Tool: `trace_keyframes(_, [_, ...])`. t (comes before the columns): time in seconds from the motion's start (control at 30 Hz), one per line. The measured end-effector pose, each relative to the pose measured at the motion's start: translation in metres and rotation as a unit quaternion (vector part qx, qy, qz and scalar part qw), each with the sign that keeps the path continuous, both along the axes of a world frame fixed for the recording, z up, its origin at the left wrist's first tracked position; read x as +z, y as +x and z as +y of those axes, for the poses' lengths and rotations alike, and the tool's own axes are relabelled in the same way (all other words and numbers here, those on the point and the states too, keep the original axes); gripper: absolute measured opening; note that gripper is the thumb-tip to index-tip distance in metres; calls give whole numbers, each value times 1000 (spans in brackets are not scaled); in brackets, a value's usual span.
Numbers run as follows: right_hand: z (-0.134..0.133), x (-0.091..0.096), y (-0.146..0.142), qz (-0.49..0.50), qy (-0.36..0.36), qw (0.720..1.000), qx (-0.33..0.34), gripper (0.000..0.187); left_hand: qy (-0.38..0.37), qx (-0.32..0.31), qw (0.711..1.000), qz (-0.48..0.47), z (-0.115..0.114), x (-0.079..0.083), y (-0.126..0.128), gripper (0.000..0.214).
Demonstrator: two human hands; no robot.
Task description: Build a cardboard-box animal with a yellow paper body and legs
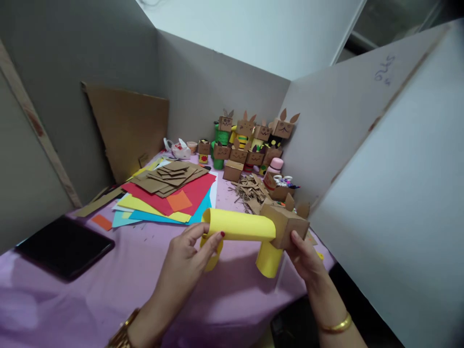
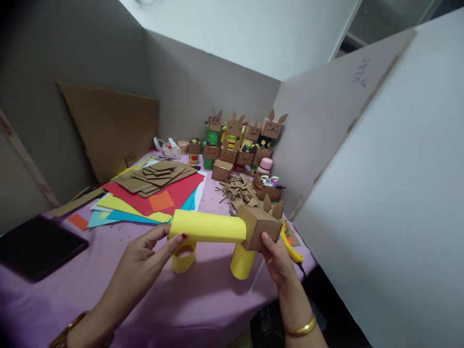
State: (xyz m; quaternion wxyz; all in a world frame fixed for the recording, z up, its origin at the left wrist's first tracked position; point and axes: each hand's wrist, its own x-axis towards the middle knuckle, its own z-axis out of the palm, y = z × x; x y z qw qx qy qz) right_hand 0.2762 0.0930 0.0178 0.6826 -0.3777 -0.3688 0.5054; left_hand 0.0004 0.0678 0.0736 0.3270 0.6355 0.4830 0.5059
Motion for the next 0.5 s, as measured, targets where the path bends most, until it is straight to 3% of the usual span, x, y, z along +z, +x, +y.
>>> trace_keyframes(0.27, [-24, 23, -5, 79, -23, 997, 15, 42, 81, -25, 996, 33, -22, 45, 6, 30])
trace_keyframes(0.5, [-43, 38, -4, 98, -12, 995, 7, 45, 141, -27, 989, 24, -43, 59, 8, 26])
